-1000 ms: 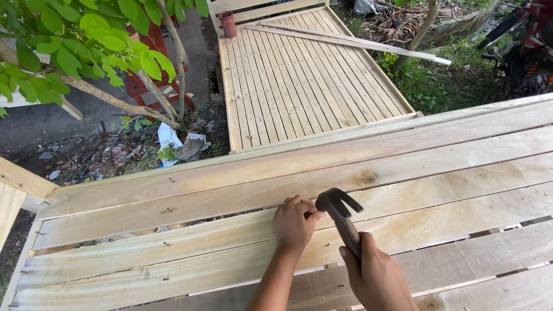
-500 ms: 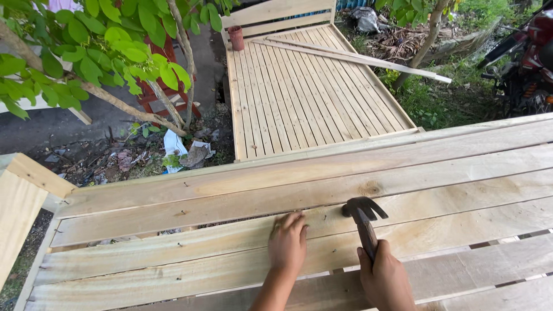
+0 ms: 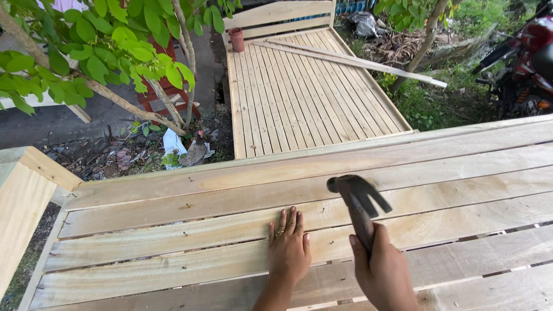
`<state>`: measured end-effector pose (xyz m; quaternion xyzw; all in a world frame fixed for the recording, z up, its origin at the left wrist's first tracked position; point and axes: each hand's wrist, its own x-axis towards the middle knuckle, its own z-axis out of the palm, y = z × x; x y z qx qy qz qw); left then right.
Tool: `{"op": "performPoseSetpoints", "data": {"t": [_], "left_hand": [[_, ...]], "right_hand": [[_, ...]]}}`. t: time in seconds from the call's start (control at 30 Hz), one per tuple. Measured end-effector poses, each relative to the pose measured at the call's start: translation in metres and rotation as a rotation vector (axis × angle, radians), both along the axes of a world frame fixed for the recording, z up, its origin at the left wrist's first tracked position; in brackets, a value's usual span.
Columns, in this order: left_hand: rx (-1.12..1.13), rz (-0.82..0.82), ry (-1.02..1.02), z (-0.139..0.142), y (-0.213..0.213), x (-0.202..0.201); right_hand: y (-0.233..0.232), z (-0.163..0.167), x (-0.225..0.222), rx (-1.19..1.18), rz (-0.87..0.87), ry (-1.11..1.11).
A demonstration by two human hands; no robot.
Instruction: The person hammers nails into the slatted surface of a wooden bed frame, taking nails by hand from a cardboard nail box and driving them one at a time with a claw hammer. They briefly reposition a small wooden stool beside the frame, then continue hammering nails across the slats.
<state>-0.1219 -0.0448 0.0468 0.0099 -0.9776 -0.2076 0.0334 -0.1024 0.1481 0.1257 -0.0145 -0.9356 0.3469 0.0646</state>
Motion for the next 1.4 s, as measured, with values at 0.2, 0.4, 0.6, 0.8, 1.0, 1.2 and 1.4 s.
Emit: {"op": "performPoseSetpoints", "data": {"t": [0.2, 0.4, 0.6, 0.8, 1.0, 1.2, 1.4], "left_hand": [[-0.025, -0.007, 0.005, 0.008, 0.001, 0.002], [-0.009, 0.007, -0.036, 0.006, 0.0, 0.004], [-0.043, 0.001, 0.02, 0.004, -0.001, 0.005], [-0.048, -0.021, 0.002, -0.002, -0.005, 0.013], [-0.001, -0.025, -0.061, 0.023, 0.016, 0.039], [0.718, -0.425, 0.345, 0.094, 0.177, 0.187], [0.36, -1.099, -0.142, 0.14, 0.317, 0.313]], "right_hand": [[-0.015, 0.005, -0.007, 0.122, 0.084, -0.093], [-0.008, -0.011, 0.006, 0.007, 0.002, 0.046], [0.01, -0.079, -0.012, 0.056, -0.074, 0.057], [0.095, -0.146, 0.056, 0.009, -0.366, -0.03], [0.133, -0.093, 0.161, -0.337, -0.459, -0.127], [0.161, 0.059, 0.306, -0.394, -0.632, -0.145], [0.199, 0.105, 0.424, -0.34, -0.845, -0.027]]}}
